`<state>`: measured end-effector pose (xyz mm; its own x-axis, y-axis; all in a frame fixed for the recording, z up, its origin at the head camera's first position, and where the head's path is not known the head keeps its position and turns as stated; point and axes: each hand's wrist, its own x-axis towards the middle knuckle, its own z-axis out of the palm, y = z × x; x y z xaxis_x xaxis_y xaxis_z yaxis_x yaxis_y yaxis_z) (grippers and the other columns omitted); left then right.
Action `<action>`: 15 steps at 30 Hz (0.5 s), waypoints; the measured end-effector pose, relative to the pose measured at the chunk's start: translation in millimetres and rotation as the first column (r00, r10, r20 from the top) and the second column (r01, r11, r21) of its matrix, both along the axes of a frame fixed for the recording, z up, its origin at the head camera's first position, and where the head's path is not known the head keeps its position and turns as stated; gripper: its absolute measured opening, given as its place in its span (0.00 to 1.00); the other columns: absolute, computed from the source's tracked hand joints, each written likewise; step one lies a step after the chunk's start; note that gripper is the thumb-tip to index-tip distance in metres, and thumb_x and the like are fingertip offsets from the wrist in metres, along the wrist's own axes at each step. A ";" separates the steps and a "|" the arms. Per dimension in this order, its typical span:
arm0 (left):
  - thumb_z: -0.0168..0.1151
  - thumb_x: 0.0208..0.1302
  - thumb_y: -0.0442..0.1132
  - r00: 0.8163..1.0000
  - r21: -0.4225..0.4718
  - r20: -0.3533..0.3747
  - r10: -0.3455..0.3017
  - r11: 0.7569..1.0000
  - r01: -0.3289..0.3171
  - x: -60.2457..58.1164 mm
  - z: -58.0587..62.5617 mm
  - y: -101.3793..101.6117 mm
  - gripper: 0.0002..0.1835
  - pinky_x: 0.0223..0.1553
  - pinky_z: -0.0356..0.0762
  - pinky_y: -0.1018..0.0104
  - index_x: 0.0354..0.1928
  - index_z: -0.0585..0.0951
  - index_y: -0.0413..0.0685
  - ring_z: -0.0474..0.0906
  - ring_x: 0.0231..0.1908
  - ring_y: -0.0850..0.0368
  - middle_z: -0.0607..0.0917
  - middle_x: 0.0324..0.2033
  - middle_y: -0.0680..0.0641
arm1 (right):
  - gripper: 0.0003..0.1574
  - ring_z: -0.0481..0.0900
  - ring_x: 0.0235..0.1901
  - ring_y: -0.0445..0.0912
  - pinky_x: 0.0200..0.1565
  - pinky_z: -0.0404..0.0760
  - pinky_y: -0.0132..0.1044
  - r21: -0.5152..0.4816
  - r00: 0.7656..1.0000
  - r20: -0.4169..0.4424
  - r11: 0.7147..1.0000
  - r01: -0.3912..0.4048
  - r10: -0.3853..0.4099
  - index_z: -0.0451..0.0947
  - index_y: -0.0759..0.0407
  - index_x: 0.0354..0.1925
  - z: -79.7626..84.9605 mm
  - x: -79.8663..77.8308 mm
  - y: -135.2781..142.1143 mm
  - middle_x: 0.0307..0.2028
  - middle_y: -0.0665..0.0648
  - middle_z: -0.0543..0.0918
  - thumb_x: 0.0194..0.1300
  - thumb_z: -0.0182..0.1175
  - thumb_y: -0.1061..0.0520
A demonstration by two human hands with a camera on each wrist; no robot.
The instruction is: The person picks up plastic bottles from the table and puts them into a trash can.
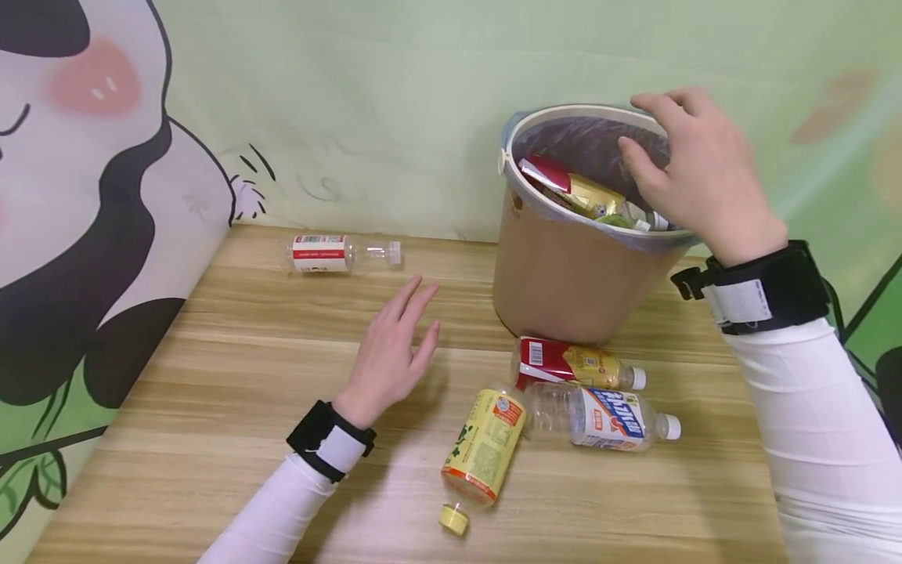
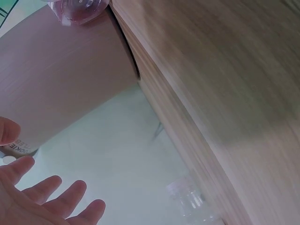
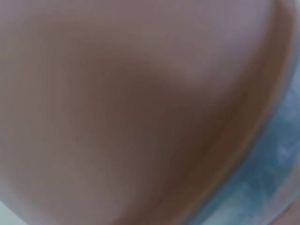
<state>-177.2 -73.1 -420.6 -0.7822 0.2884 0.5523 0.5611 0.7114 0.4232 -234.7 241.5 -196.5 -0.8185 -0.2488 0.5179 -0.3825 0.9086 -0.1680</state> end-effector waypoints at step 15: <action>0.51 0.67 0.44 1.000 -0.008 -0.012 -0.006 1.000 0.006 0.0 -1.0 -5.1 0.27 0.57 0.69 0.42 0.67 0.65 0.46 0.65 0.62 0.41 0.63 0.68 0.38 | 0.25 0.74 0.48 0.63 0.44 0.72 0.58 -0.048 0.986 -0.131 0.993 -0.112 0.105 0.75 0.61 0.58 -13.7 21.0 -12.1 0.52 0.66 0.76 0.66 0.56 0.51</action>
